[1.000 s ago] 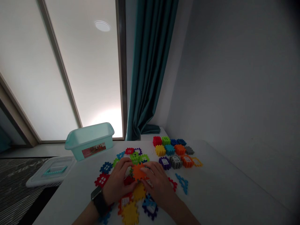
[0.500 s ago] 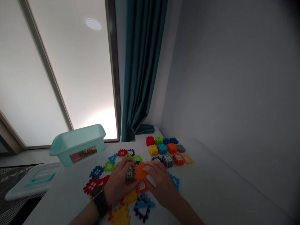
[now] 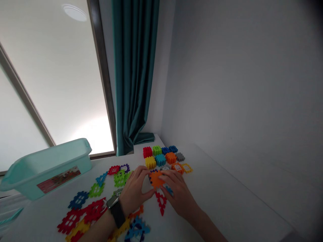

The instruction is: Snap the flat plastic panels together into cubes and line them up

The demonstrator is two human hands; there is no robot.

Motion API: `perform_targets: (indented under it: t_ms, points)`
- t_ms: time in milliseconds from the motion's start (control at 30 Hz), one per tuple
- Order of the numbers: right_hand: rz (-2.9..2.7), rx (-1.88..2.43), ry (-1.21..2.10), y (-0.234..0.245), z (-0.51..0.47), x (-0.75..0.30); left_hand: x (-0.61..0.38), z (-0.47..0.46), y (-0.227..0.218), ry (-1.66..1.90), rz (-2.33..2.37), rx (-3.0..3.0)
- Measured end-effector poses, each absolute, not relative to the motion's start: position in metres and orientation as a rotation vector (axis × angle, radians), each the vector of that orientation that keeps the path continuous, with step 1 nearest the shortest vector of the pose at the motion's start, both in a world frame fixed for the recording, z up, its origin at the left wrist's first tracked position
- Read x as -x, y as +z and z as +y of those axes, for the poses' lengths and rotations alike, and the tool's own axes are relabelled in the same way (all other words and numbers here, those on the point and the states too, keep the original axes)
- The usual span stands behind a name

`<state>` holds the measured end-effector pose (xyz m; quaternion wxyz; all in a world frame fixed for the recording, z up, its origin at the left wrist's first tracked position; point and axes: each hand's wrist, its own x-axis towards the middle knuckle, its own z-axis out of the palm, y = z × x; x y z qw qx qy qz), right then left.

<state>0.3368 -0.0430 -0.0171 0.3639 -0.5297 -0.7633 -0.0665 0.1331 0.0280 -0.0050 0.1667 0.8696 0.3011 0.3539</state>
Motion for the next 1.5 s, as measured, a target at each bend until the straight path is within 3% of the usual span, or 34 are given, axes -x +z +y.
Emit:
perform_targets:
  t_ms: [800, 1500]
  points:
    - [-1.868, 1.559, -0.030, -0.016, 0.037, -0.458, -0.208, 0.082, -0.003, 0.947, 0.685, -2.599]
    - [-1.894, 1.665, 0.124, -0.038, 0.068, -0.474, -0.206, 0.089, -0.005, 0.860, 0.714, -2.596]
